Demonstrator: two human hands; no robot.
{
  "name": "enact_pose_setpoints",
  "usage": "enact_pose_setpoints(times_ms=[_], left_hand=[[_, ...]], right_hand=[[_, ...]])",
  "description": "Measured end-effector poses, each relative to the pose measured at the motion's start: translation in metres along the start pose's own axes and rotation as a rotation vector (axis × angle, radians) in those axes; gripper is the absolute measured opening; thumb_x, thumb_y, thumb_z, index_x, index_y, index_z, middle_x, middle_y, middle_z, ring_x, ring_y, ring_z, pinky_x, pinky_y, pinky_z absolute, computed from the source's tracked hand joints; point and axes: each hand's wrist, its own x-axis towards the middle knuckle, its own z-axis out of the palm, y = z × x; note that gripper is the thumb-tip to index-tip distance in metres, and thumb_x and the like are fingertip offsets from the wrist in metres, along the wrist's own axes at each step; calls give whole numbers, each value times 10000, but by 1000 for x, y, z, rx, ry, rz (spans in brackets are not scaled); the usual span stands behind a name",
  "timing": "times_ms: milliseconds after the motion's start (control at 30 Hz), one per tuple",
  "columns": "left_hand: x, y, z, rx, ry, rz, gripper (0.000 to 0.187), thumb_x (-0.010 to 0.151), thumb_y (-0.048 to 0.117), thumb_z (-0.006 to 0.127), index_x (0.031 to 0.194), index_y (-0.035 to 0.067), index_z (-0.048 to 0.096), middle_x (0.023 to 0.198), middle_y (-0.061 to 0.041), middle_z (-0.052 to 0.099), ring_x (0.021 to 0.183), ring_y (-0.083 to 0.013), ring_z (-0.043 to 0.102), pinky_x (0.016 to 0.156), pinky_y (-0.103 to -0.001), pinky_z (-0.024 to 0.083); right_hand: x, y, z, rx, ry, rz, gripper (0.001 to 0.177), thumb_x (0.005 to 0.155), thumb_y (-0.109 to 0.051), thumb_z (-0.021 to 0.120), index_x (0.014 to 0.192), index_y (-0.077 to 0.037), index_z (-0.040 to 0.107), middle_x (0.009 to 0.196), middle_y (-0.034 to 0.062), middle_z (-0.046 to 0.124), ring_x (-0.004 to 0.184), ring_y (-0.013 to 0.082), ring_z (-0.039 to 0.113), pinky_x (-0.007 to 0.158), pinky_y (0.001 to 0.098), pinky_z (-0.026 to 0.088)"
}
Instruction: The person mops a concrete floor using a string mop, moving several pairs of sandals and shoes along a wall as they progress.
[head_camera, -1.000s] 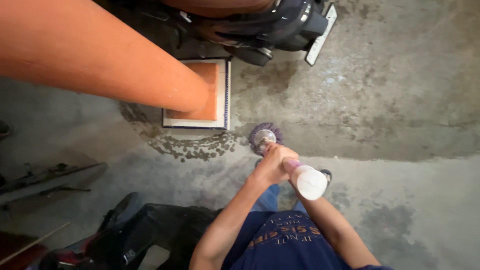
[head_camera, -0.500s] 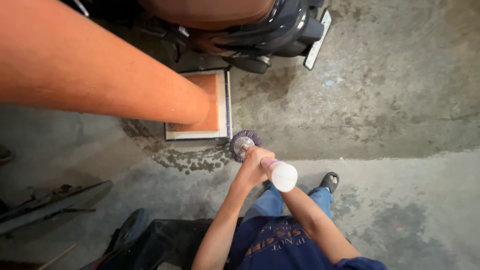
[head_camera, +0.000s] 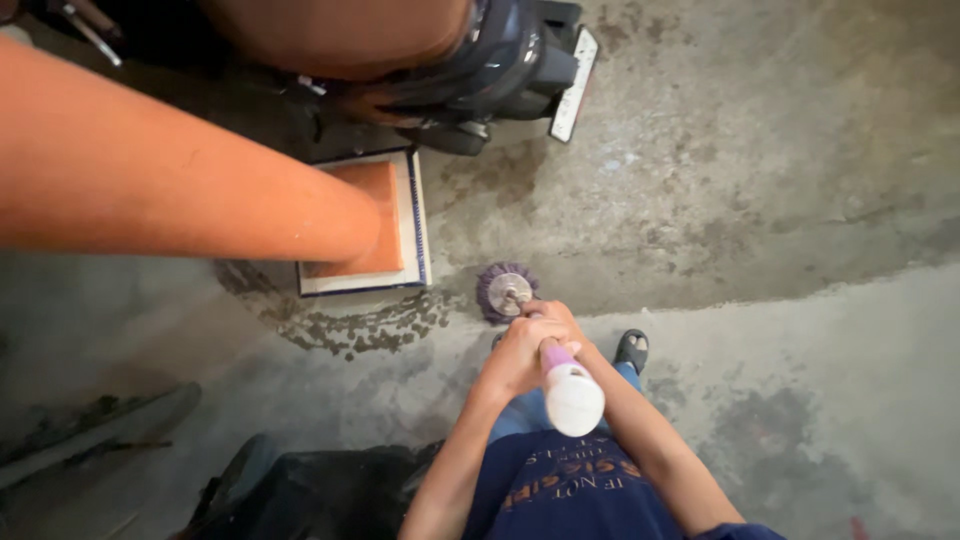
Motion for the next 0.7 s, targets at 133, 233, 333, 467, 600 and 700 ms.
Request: enact_pose_setpoints(times_ms=[133, 233, 333, 467, 600, 700], left_hand=[[12, 28, 37, -59, -61, -10, 238, 866, 186, 770, 742, 48, 620, 676, -136, 602, 620, -299, 628, 606, -382, 507], [30, 44, 69, -127, -118, -47, 171, 857, 169, 776, 828, 40, 667, 703, -124, 643, 646, -262, 666, 652, -362, 535], [48, 51, 114, -218, -142, 29, 148, 871, 138, 776, 836, 36, 675, 762, -113, 682, 881, -239, 738, 806, -346, 576], [66, 50, 180, -224, -134, 113, 128, 857, 91, 776, 815, 25, 675, 830, -126, 713, 1097, -263, 751, 875, -337, 572], [72, 51, 237, -271, -93, 148, 104, 861, 43, 766, 826, 16, 672, 821, -116, 713, 965, -232, 736, 936, -350, 571], [77, 54, 266, -263, -59, 126, 83, 842, 32, 755, 832, 21, 673, 782, -98, 696, 775, -196, 716, 837, -333, 581]], right_hand=[[-35, 58, -42, -125, -17, 111, 251, 676, -359, 711, 833, -163, 710, 768, 127, 720, 748, 347, 717, 649, 432, 536], [-62, 96, -78, -211, 14, 172, 211, 709, -364, 699, 843, -203, 727, 798, 96, 736, 771, 339, 723, 670, 441, 543], [-98, 113, -127, -328, 79, 143, 239, 677, -363, 741, 837, -187, 717, 804, 118, 727, 783, 371, 702, 655, 470, 532], [-144, 131, -188, -390, 135, 156, 259, 665, -366, 754, 843, -185, 705, 802, 119, 718, 780, 365, 701, 654, 472, 533], [-186, 157, -227, -459, 164, 245, 202, 698, -351, 733, 809, -186, 696, 811, 91, 725, 798, 347, 707, 656, 466, 535], [-201, 171, -241, -400, 177, 219, 196, 722, -339, 731, 797, -164, 685, 804, 97, 719, 784, 348, 703, 656, 459, 536]])
